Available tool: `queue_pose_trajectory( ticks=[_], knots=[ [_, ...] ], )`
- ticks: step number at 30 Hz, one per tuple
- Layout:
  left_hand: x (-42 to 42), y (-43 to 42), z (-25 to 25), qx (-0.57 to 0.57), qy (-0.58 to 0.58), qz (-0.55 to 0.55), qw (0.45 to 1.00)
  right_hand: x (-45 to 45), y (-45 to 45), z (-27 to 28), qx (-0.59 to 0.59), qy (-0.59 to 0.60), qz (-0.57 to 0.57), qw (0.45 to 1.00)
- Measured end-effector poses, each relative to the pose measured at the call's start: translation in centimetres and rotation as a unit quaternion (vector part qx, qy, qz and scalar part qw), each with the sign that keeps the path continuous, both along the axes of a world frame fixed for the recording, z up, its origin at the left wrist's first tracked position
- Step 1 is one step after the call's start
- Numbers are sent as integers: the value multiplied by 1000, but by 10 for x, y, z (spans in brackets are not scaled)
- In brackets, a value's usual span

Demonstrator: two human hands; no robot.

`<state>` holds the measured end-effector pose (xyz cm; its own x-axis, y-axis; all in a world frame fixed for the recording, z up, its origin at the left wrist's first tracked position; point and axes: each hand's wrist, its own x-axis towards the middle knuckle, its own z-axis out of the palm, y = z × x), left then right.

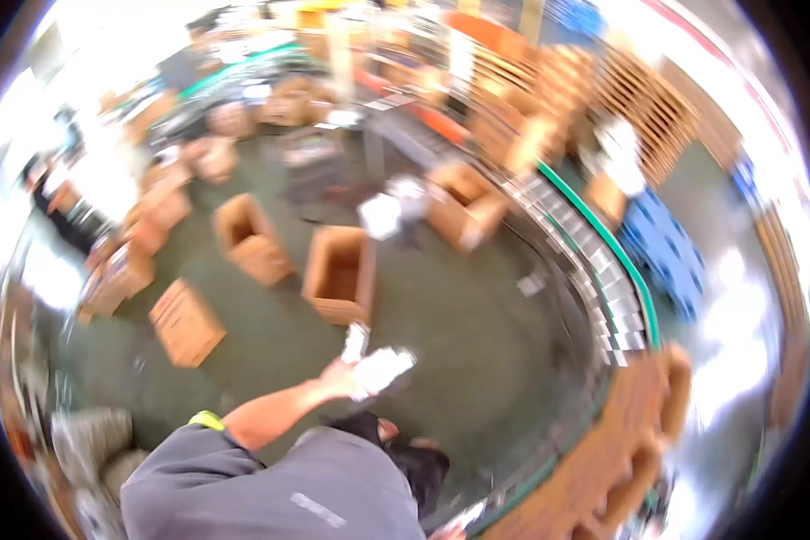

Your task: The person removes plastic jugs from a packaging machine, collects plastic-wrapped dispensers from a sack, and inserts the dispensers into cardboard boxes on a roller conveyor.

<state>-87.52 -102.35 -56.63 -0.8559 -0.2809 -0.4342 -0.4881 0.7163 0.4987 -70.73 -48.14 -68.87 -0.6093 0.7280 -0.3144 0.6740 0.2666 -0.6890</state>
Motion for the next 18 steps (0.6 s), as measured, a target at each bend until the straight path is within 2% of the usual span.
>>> queue_pose_trajectory(
  ticks=[1,2,3,4,5,6,7,8,9,10,11,12,13,15,16,18],
  knots=[
    [-33,21,25,76,13,41,996,-9,33,-28,62,43,0,997],
    [-63,32,32,151,11,76,986,-63,31,26,-1,-8,-7,1000],
    [-87,42,4,214,73,79,971,-109,38,59,17,-24,27,999],
    [-113,69,27,248,47,122,960,-149,70,36,79,41,48,995],
    [-128,70,-3,165,58,94,980,-202,72,69,22,107,-24,994],
    [-138,79,-25,201,95,89,971,-248,92,90,54,151,-4,987],
    [-145,91,-48,196,42,87,976,-290,113,117,118,153,5,981],
    [-145,104,-53,182,-2,109,977,-333,133,144,72,180,-41,980],
    [-146,109,-77,52,-130,92,986,-372,169,138,139,188,-33,972],
    [-140,110,-98,-86,-256,87,959,-406,208,130,234,222,-13,947],
    [-126,112,-118,-89,-278,82,953,-438,225,159,188,253,-49,948],
    [-137,111,-126,-83,-299,86,947,-487,231,178,220,284,-23,933],
    [-141,135,-106,-90,-304,95,944,-514,285,166,282,264,13,922],
    [-176,181,-67,-69,-301,109,945,-583,348,169,276,265,-3,924],
    [-202,203,-45,-49,-299,104,947,-615,385,159,315,214,5,925],
    [-274,261,3,-73,-303,94,946,-679,435,151,271,108,10,956]
  ],
)
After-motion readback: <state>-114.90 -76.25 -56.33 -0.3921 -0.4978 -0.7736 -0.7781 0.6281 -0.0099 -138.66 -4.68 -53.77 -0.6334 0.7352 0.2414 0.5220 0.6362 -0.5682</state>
